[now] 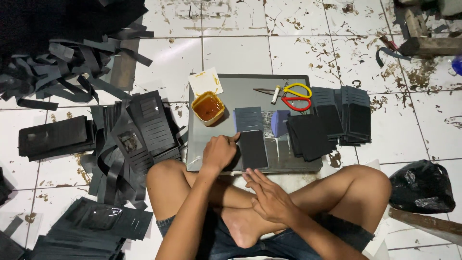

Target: Applying adhesive to leather components and assembling them into wallets

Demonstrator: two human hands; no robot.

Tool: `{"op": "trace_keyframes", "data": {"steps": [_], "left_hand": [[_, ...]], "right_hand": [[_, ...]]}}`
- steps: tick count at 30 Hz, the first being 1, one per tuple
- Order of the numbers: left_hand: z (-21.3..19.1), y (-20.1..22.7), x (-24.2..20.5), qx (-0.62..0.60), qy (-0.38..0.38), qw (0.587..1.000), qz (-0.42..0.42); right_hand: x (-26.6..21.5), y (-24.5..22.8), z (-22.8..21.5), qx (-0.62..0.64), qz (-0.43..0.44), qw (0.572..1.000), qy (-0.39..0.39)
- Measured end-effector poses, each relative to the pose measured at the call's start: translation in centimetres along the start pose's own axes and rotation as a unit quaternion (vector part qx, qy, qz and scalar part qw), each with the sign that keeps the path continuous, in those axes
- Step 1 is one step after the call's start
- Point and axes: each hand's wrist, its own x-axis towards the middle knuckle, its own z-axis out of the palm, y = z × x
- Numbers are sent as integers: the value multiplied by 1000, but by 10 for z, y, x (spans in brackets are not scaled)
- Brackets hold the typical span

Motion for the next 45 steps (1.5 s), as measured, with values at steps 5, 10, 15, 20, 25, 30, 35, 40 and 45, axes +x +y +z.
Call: {"op": "trace_keyframes", "data": {"steps": [5,10,15,20,25,30,35,40,45], "left_hand": [[-5,1,-7,4,-18,1000,3],[-14,9,-21,22,-42,999,25],[-4,-16,-15,-138,20,989,46],[-7,-17,-22,-224,39,971,66],[-2,-13,-27,-155,74,978,121],[7,-13,-26,57,120,975,180],[13,12,-11,89,87,952,278],[26,10,11,124,39,940,317],[35,10,19,108,47,949,291]], "right_hand": [[-5,-20,-9,53,31,995,80],[16,27,-18,-15,67,983,170],[34,59,-29,-68,104,982,142],[29,68,-23,-124,80,980,134],[32,64,-22,-171,89,969,154],[36,57,-24,-194,99,966,137],[40,64,-23,-176,114,968,140],[48,78,-19,-197,129,965,113],[44,64,-35,-249,98,961,67]]}}
